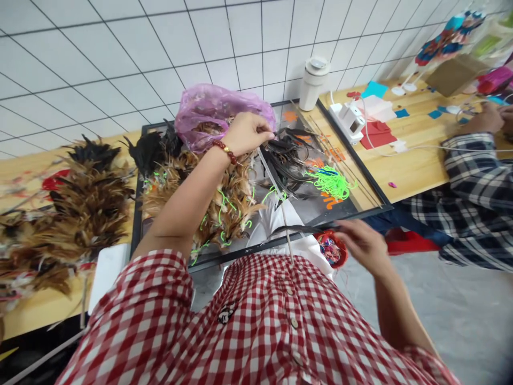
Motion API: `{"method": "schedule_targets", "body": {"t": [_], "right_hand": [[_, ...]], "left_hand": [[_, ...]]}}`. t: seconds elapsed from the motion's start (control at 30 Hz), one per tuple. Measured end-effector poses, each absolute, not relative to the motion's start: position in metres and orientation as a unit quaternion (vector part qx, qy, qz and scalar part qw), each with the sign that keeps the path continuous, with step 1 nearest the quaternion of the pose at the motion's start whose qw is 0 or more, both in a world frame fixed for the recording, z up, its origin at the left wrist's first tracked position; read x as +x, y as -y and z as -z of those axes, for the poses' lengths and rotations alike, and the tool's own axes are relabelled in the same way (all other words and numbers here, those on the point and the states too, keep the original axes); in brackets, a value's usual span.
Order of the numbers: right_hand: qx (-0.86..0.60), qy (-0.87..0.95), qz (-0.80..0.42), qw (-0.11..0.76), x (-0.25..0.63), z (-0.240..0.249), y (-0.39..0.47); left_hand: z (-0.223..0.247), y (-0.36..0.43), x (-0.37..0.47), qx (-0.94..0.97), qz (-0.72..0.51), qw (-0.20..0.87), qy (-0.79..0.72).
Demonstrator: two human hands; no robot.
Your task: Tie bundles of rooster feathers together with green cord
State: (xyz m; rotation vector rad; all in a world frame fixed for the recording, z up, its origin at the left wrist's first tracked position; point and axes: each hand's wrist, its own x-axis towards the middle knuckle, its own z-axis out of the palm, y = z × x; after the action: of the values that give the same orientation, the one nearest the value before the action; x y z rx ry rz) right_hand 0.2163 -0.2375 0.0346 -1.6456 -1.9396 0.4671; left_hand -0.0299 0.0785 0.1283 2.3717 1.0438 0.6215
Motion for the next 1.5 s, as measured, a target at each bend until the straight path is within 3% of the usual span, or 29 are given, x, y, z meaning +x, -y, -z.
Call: {"method": "schedule_targets", "body": {"t": [0.2,0.27,0.43,0.5,0.6,0.73,0.83,1.23,1.4,1.5], "right_hand": [[-0.518,0.838,-0.169,0.028,0.158,-0.007,0.173],[-0.498,0.850,-0.159,0.059,0.163,-0.012,0.162],[-0.561,0.768,-0.092,0.295,0.209,-0.035,0.131],[-0.612,0.729,-0.066,0.300,0.215,-0.037,0.115],[-0.599,0.772,-0.099,0.185,0.198,-0.031,0.092],[-0.500,0.858,-0.115,-0.017,0.159,-0.023,0.070],[-0.521,0.845,-0.101,-0.071,0.150,-0.024,0.054],[-0.774,0.626,-0.045,0.078,0.222,-0.031,-0.001],[-0.666,0.731,-0.047,0.141,0.186,-0.036,0.037],[-0.547,0.824,-0.127,0.071,0.163,-0.021,0.056]], "left_hand": [[-0.147,-0.033,-0.061,0.845,-0.276,0.269,-0.371],[-0.150,-0.017,-0.077,0.825,-0.307,0.281,-0.381],[-0.146,0.015,-0.117,0.792,-0.351,0.311,-0.392],[-0.139,0.034,-0.121,0.814,-0.315,0.338,-0.353],[-0.118,0.072,-0.103,0.894,-0.191,0.329,-0.236],[-0.067,0.111,-0.060,0.973,0.032,0.171,-0.150],[-0.034,0.118,-0.042,0.976,0.107,0.132,-0.139],[-0.013,0.122,-0.044,0.979,0.099,0.111,-0.141],[-0.016,0.125,-0.046,0.976,0.097,0.118,-0.155],[-0.024,0.119,-0.052,0.971,0.080,0.141,-0.177]]}}
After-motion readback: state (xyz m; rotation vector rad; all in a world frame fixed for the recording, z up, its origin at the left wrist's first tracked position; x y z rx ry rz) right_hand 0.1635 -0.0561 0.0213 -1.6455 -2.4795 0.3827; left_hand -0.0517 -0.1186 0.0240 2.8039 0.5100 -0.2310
